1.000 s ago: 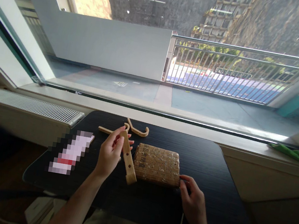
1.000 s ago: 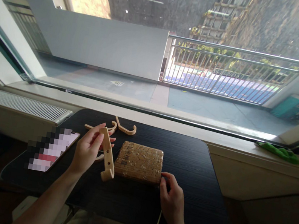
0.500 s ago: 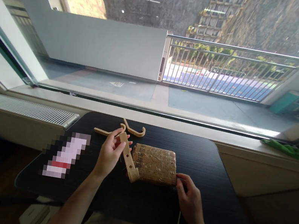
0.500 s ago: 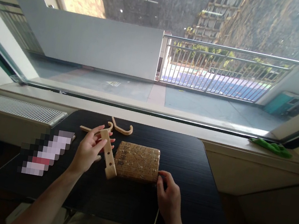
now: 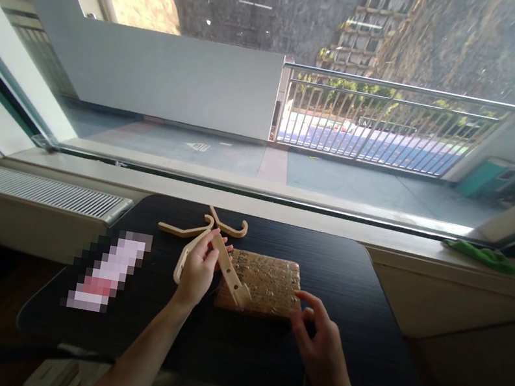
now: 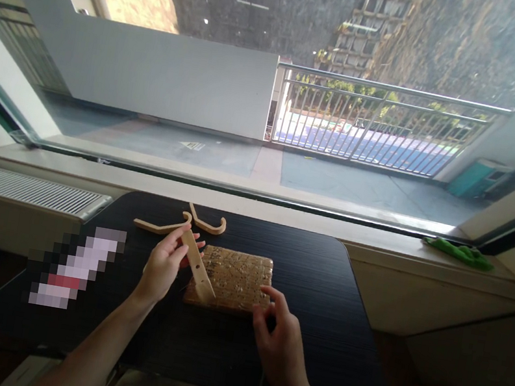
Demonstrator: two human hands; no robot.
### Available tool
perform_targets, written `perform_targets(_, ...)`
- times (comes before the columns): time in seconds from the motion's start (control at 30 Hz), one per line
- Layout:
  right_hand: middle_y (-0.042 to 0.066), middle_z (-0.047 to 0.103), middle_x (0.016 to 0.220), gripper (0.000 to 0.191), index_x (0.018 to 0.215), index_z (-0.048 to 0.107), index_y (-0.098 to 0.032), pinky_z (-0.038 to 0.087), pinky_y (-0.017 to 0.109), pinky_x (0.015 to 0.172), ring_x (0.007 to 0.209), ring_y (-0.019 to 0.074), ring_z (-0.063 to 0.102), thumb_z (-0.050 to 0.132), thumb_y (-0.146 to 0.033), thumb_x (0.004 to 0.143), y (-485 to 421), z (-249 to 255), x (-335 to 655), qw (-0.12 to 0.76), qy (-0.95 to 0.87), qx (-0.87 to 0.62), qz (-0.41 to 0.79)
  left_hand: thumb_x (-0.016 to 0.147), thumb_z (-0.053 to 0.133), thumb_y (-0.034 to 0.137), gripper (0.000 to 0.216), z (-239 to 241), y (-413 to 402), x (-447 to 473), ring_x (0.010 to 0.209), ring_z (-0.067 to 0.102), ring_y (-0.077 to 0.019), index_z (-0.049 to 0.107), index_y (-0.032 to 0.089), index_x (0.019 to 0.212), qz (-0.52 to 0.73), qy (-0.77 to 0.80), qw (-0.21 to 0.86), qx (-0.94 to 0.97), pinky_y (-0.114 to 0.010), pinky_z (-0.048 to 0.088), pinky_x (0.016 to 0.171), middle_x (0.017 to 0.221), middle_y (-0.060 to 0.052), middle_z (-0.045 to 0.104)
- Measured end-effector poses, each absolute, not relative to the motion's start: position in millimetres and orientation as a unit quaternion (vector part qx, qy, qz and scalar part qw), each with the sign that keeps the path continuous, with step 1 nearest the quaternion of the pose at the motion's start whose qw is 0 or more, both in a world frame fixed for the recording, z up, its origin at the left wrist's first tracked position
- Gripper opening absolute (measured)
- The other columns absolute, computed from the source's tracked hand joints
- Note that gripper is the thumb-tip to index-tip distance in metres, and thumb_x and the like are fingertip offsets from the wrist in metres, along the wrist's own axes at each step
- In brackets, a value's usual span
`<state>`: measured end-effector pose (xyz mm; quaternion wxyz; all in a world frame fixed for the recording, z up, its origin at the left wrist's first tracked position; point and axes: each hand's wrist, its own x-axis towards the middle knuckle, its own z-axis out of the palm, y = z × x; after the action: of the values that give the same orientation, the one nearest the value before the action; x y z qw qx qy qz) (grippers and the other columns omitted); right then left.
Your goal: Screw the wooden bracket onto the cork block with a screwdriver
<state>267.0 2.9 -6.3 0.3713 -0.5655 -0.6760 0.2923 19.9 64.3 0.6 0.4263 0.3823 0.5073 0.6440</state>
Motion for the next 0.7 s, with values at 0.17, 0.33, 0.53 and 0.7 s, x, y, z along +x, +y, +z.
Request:
perform_targets(0.17, -0.008, 0.055, 0.061, 0.056, 0.135, 0.051, -0.021, 0.039, 0.026, 0.059, 0.056, 0.0141, 0.052, 0.063, -0.038, 0.083, 21, 20, 242, 0.252, -0.740, -0.536, 0.319, 0.085, 0.052, 0.020, 0.044, -6, 61, 33, 0.106, 0.071, -0.0262, 0.056, 0.016, 0.129, 0.650, 0.514, 0.405, 0.386, -0.039, 0.064, 0.083, 0.122, -0.014, 0.067)
perform_targets(0.33, -0.003, 0.063, 0.065, 0.030, 0.110, 0.067, -0.022, 0.036, 0.025, 0.057, 0.058, 0.0139, 0.055, 0.062, -0.035, 0.084, 38, 33, 233, 0.181, -0.803, -0.508, 0.254, 0.088, 0.056, 0.024, 0.041, -10, 52, 32, 0.112, 0.068, -0.0265, 0.055, 0.016, 0.128, 0.656, 0.526, 0.369, 0.396, -0.045, 0.057, 0.096, 0.125, -0.015, 0.065)
perform_targets(0.53, 0.001, 0.071, 0.070, 0.025, 0.106, 0.070, -0.019, 0.038, 0.024, 0.057, 0.060, 0.0155, 0.062, 0.057, -0.025, 0.085, 58, 36, 231, 0.171, -0.826, -0.488, 0.224, 0.087, 0.063, 0.030, 0.051, -17, 30, 21, 0.111, 0.068, -0.0251, 0.048, 0.018, 0.133, 0.655, 0.535, 0.312, 0.433, -0.043, 0.055, 0.100, 0.128, -0.016, 0.063)
perform_targets(0.7, 0.005, 0.076, 0.085, 0.029, 0.113, 0.069, -0.020, 0.043, 0.025, 0.065, 0.075, 0.0194, 0.069, 0.056, -0.023, 0.088, 89, 42, 225, 0.166, -0.841, -0.478, 0.190, 0.081, 0.070, 0.038, 0.032, -18, 2, 4, 0.097, 0.073, -0.0259, 0.063, 0.019, 0.106, 0.535, 0.608, 0.260, 0.526, -0.040, 0.059, 0.090, 0.105, -0.011, 0.076)
